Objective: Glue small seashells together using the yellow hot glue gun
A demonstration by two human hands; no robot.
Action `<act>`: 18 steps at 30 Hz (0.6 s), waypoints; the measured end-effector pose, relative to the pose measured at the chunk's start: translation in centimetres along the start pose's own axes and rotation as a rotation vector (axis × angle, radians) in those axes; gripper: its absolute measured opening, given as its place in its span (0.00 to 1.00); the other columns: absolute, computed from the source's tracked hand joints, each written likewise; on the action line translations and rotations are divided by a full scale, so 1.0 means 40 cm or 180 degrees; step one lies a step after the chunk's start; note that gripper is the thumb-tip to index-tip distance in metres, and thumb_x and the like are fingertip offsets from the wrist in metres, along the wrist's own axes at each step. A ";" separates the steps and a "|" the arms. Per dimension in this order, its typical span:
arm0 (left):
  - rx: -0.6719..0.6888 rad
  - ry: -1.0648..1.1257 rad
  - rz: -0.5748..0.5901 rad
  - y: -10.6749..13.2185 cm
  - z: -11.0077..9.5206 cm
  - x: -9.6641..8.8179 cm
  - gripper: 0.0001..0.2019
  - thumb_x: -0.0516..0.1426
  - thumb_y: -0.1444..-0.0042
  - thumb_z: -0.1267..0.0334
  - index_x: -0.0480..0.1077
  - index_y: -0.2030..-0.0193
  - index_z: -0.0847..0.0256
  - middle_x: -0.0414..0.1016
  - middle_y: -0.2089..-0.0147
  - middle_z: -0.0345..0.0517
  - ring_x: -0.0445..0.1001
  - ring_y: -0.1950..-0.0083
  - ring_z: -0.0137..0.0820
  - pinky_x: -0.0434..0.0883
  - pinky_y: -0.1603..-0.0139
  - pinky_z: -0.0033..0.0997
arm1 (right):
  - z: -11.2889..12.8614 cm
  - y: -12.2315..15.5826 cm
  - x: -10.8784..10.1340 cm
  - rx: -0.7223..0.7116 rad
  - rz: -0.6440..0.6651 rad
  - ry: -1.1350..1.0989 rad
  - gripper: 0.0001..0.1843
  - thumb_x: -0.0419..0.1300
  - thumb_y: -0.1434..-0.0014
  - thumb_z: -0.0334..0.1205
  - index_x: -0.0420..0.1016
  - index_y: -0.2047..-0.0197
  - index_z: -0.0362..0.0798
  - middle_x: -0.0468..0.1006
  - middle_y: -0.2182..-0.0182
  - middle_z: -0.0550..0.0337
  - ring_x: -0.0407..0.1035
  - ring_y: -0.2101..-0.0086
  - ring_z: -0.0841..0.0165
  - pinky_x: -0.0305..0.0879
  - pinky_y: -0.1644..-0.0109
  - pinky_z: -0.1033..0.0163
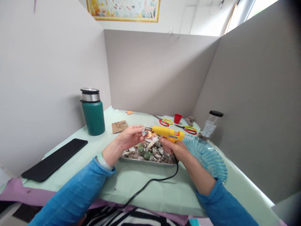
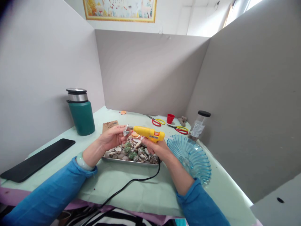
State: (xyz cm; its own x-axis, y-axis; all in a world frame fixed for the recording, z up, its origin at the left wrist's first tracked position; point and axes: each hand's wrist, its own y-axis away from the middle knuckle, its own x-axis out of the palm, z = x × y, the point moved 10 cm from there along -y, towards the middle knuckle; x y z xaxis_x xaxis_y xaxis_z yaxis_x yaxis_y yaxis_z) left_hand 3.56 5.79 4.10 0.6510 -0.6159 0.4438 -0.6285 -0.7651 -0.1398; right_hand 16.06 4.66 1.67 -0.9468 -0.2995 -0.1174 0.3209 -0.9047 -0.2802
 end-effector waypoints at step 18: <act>-0.0031 -0.0033 -0.0060 0.000 0.001 -0.002 0.07 0.62 0.52 0.67 0.72 0.67 0.69 0.72 0.73 0.44 0.69 0.77 0.22 0.68 0.75 0.22 | 0.006 0.001 -0.002 0.0039 -0.0062 0.0170 0.21 0.61 0.47 0.55 0.63 0.79 0.48 0.56 0.90 0.70 0.50 0.86 0.76 0.50 0.80 0.65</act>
State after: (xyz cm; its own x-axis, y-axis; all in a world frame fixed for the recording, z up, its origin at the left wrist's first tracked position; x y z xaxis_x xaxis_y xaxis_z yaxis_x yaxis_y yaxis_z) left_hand 3.51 5.82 4.03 0.6671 -0.6033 0.4370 -0.6202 -0.7748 -0.1230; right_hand 16.15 4.57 1.88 -0.9503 -0.2654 -0.1629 0.3018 -0.9140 -0.2713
